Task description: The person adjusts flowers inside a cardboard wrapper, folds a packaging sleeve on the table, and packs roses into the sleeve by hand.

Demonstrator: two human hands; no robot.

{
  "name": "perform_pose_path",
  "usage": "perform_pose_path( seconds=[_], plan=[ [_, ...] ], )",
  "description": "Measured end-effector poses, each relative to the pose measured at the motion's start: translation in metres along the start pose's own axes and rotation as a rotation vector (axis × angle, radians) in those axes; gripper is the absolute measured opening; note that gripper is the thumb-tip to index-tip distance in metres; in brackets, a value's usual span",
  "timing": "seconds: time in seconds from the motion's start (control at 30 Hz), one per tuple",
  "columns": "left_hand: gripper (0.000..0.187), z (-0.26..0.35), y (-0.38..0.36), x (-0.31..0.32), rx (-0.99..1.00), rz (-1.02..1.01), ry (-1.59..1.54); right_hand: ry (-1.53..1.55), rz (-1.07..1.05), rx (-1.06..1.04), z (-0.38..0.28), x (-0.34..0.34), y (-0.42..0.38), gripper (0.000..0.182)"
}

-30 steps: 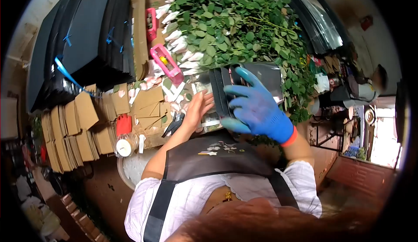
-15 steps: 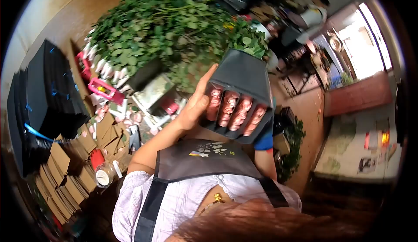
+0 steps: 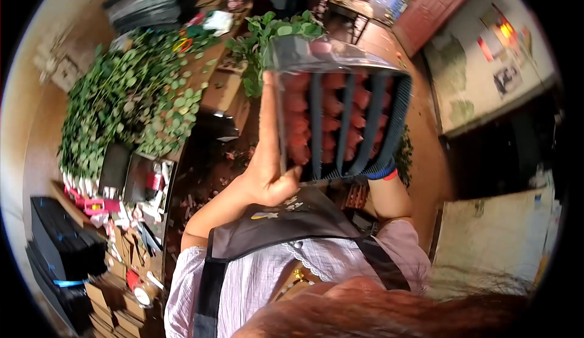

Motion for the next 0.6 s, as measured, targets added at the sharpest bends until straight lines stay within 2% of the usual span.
perform_pose_path(
  seconds=[0.13, 0.3, 0.4, 0.43, 0.53, 0.57, 0.6],
  plan=[
    [0.108, -0.036, 0.009, 0.028, -0.101, -0.091, -0.026, 0.082, 0.085, 0.062, -0.015, -0.033, -0.03, 0.039],
    [0.107, -0.063, 0.017, 0.068, -0.281, -0.159, -0.486, 0.036, 0.24, 0.134, -0.011, -0.064, -0.073, 0.04],
    [0.108, -0.085, 0.009, 0.085, -0.357, -0.218, -0.631, -0.141, 0.3, 0.144, -0.016, -0.04, -0.099, 0.051],
    [0.109, -0.091, 0.007, 0.088, -0.377, -0.234, -0.639, -0.611, 0.231, 0.148, -0.014, -0.042, -0.107, 0.054],
    [0.111, -0.095, 0.012, 0.091, -0.493, -0.329, -0.755, -1.15, 0.216, 0.123, 0.003, -0.055, -0.117, 0.069],
    [0.111, -0.093, 0.017, 0.09, -0.478, -0.351, -0.754, -1.205, 0.236, 0.114, 0.009, -0.058, -0.121, 0.074],
    [0.111, -0.093, 0.02, 0.089, -0.465, -0.375, -0.752, -1.033, 0.288, 0.109, 0.017, -0.061, -0.127, 0.076]
  ],
)
Point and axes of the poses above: each hand's wrist, its own y-axis towards the middle knuckle, its own x-axis out of the palm, z = x × y, the point moved 4 cm from there along y, towards the middle knuckle, and after that the axes turned 7 degrees about -z, right-handed, at the moved point
